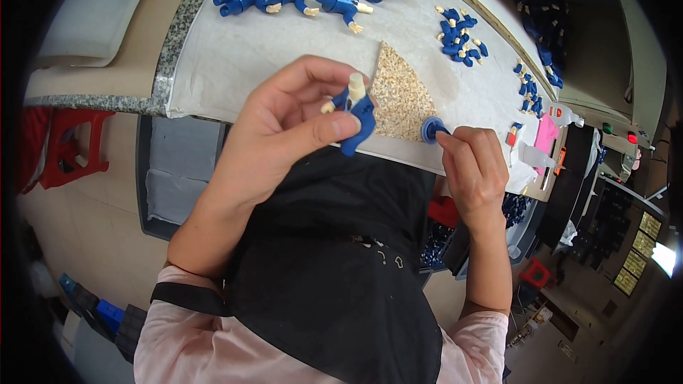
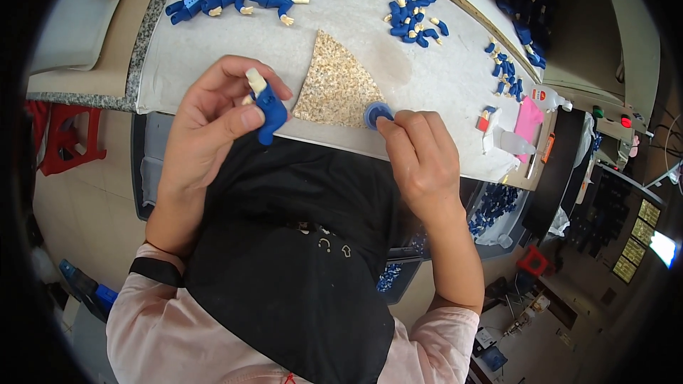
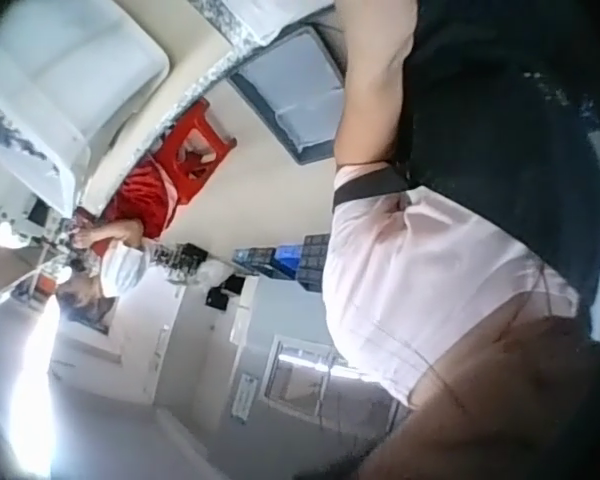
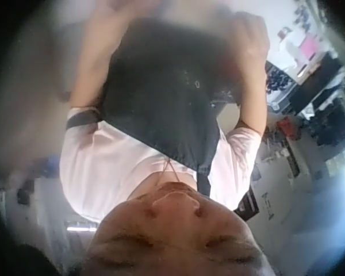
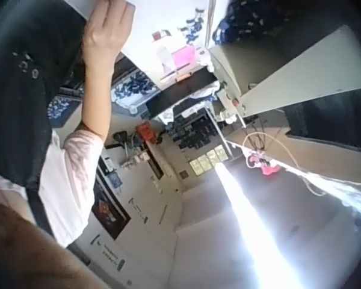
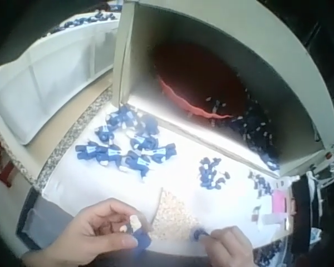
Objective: The person assembles toy figurines by applying glue and attaching arm pieces to the figurine bodies by hand.
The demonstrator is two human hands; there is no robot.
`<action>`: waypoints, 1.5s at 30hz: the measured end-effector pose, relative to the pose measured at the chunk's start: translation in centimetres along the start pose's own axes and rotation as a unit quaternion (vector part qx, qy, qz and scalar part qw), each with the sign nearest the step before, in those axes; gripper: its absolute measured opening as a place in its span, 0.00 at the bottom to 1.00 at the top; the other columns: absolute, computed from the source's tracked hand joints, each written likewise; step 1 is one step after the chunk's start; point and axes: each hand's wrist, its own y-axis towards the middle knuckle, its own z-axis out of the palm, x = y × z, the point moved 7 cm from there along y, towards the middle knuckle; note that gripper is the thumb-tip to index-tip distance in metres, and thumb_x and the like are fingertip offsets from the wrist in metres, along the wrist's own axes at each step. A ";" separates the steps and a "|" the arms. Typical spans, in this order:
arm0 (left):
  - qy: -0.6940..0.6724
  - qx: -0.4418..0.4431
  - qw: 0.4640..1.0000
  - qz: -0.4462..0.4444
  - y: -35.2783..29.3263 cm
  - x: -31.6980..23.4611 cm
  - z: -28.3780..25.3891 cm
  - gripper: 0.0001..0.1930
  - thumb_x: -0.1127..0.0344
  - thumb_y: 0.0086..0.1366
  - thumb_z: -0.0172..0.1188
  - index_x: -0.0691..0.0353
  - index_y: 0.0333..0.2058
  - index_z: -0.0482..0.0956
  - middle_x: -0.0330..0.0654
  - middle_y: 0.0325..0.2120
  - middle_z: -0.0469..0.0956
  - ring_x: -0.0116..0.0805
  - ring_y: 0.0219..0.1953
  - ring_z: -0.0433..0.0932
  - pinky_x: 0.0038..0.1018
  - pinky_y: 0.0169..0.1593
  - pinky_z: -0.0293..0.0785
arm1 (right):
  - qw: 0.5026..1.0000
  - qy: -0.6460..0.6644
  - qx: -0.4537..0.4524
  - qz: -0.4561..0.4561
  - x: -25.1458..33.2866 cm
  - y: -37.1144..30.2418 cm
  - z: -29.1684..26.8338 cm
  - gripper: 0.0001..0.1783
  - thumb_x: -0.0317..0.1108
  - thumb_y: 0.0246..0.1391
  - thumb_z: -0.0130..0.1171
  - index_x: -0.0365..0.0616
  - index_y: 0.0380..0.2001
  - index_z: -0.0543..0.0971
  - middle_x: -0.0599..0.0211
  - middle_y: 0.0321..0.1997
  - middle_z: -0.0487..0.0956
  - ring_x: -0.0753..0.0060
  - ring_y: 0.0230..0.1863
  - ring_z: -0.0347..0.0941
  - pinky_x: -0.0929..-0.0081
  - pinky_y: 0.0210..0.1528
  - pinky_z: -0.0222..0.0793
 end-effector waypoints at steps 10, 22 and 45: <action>-0.106 0.056 0.992 -0.045 -0.2 2.5 3.3 0.14 0.73 0.54 0.57 0.63 0.39 0.66 0.48 0.36 0.73 0.34 0.36 0.75 0.26 0.41 0.71 | 0.965 0.108 -0.155 0.181 0.1 -1.2 -5.7 0.14 0.12 0.30 0.60 0.37 0.26 0.75 0.60 0.23 0.72 0.68 0.24 0.69 0.79 0.24 0.64; -0.055 0.095 0.993 0.036 -0.6 2.3 6.1 0.15 0.85 0.51 0.55 0.63 0.36 0.65 0.44 0.39 0.69 0.28 0.44 0.70 0.22 0.45 0.69 | 0.963 0.173 -0.146 0.146 3.1 0.0 -6.3 0.13 0.12 0.31 0.59 0.35 0.25 0.75 0.60 0.24 0.73 0.71 0.23 0.69 0.83 0.23 0.63; -0.031 0.093 0.993 0.064 -0.6 2.1 6.1 0.14 0.85 0.52 0.55 0.64 0.36 0.66 0.44 0.39 0.68 0.29 0.44 0.70 0.21 0.42 0.73 | 0.969 0.151 -0.145 0.132 3.1 0.2 -5.7 0.17 0.15 0.25 0.61 0.36 0.27 0.76 0.63 0.23 0.71 0.67 0.22 0.68 0.78 0.21 0.63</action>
